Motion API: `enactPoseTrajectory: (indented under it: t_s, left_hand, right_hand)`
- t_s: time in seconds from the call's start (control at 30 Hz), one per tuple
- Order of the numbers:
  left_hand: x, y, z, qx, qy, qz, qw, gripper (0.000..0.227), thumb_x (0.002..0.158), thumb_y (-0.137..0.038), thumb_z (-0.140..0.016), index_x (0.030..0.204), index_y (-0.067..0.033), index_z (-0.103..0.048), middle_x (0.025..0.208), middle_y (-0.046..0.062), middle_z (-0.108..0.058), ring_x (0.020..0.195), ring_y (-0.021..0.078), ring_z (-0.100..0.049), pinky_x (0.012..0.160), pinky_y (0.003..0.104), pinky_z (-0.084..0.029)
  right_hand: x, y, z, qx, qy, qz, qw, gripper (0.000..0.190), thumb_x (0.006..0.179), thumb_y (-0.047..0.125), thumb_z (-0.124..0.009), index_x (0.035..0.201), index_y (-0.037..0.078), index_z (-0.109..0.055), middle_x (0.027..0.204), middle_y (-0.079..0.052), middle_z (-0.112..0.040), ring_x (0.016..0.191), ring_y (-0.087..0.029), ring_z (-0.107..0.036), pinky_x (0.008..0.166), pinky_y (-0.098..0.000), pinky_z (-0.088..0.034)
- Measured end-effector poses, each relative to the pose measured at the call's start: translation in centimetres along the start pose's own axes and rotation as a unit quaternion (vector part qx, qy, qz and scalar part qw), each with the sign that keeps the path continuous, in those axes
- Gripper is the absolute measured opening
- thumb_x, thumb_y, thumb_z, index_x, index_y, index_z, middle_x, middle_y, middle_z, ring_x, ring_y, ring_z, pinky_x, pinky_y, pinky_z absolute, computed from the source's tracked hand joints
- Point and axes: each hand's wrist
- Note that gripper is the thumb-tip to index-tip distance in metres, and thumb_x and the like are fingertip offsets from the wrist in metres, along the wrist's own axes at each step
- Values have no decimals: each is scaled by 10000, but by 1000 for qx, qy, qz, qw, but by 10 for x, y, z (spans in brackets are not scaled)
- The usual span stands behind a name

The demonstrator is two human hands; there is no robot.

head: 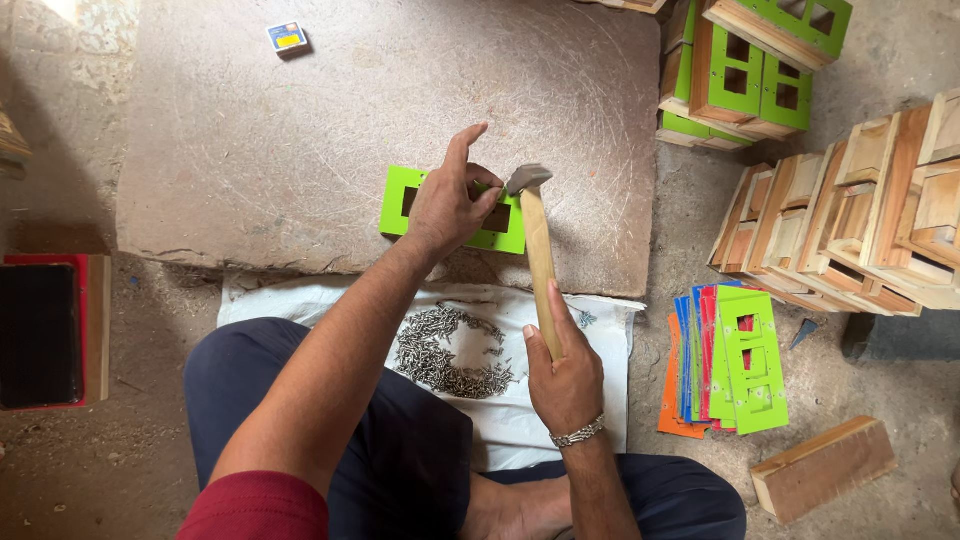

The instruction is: The person sits on the floor and assembles small wooden boxes by hammering nails into pre-drilled holes. They use a hammer to drive nails into red and green wooden frames, then place the completed boxes into a stack.

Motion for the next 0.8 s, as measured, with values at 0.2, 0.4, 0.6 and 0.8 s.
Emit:
enactPoseTrajectory:
  t_s: [0.2,0.4,0.6,0.8]
  left_hand:
    - [-3,3,-1,5,-23,-47,999,835,923,-114,-754,1545,-144,-198,1019,45,-813,972,244,-776,924,393,-574]
    - [-1,2,0,-10,-7,-26,1000,867,918,-105,-734,1571,-158,-165,1032,55,-796,959,229,-788,907,370,-615]
    - [-2,6,-1,-51,-48,-24,997,795,878,-27,-615,1544,-132,-195,1071,138,-679,789,304,-719,793,444,-576]
    - [-3,17,-7,-35,-72,-59,995,685,916,-66,-554,1521,-128,-240,1094,164,-645,917,349,-696,876,488,-533]
  right_hand:
    - [-4,0,-3,-15,-59,82,995,553,1029,199,-629,1530,42,-455,1342,-276,-659,1209,-346,-701,958,-396,-596]
    - [-2,-3,-6,-37,9,-75,996,621,937,211,-661,1521,75,-498,1241,-227,-711,1067,-298,-741,869,-381,-590]
    - [3,28,17,-42,-59,103,992,568,990,126,-646,1497,-26,-441,1334,-297,-636,1196,-382,-662,933,-424,-544]
    - [8,65,79,196,-279,252,906,515,1122,104,-605,1572,38,-364,813,-54,-586,507,-61,-502,449,-180,-465]
Point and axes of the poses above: each hand's wrist, its own x-axis towards the middle knuckle, its own z-axis out of the back of the hand, y = z × x
